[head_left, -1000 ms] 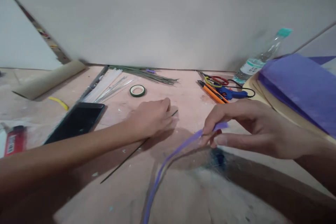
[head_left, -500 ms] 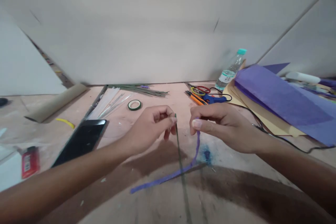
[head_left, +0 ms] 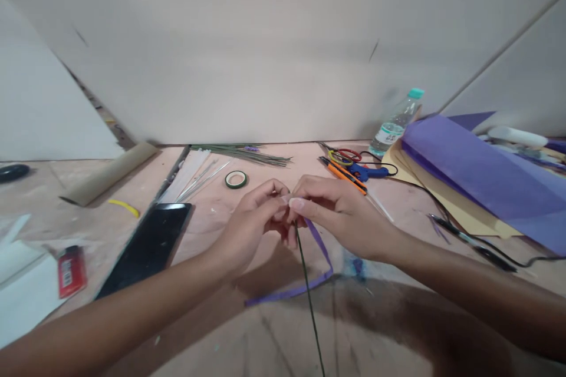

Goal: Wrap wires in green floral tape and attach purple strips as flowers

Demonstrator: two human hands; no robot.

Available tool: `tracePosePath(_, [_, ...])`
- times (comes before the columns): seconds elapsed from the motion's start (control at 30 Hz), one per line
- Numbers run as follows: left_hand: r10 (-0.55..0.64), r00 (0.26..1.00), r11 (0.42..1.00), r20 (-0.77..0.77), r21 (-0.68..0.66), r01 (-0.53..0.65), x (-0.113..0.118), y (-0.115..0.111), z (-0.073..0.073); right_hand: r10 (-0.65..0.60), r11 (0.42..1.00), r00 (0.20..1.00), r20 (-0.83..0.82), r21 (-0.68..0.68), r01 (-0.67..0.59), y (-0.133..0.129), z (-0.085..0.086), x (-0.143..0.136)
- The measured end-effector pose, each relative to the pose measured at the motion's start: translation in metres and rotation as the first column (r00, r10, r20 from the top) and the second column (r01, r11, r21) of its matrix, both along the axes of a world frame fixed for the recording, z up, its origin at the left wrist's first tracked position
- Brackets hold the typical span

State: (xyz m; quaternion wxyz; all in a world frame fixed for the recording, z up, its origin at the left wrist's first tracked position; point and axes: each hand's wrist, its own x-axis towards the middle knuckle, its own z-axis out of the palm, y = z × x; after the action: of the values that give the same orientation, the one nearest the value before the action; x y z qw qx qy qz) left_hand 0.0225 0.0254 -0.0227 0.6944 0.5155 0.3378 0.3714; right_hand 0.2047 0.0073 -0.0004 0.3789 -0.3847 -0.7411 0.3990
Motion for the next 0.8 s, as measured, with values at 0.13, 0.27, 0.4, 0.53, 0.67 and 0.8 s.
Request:
tracePosePath(0.13, [0.015,1.0,0.999,-0.021,-0.041,-0.016,-0.003,0.01,-0.009,0.019,0.989,0.994,-0.106,-0.146,-0.034,0.011,-0.008,-0.001])
tracePosePath(0.27, [0.036,0.994,0.999,-0.102,-0.016,-0.038,-0.004,0.022,-0.022,0.044,0.982,0.994,-0.098,-0.178,-0.061,0.023,-0.018,0.002])
tracePosePath(0.4, [0.063,0.965,0.994,-0.255,0.104,-0.038,-0.006,0.036,-0.034,0.024,0.989,0.997,-0.075,-0.143,-0.034,0.031,-0.041,0.006])
tracePosePath(0.53, [0.094,0.864,0.961,-0.495,0.271,0.051,-0.014,0.051,-0.041,-0.104,0.991,0.994,-0.016,-0.084,0.103,0.039,-0.081,0.013])
tracePosePath(0.67, [0.27,0.67,0.863,-0.691,0.483,0.15,-0.028,0.07,-0.045,-0.16,0.986,0.986,0.054,-0.045,0.163,0.048,-0.109,0.017])
tracePosePath(0.8, [0.419,0.507,0.744,-0.753,0.605,0.283,-0.041,0.087,-0.047,-0.159,0.987,0.98,0.122,-0.005,0.161,0.05,-0.111,0.018])
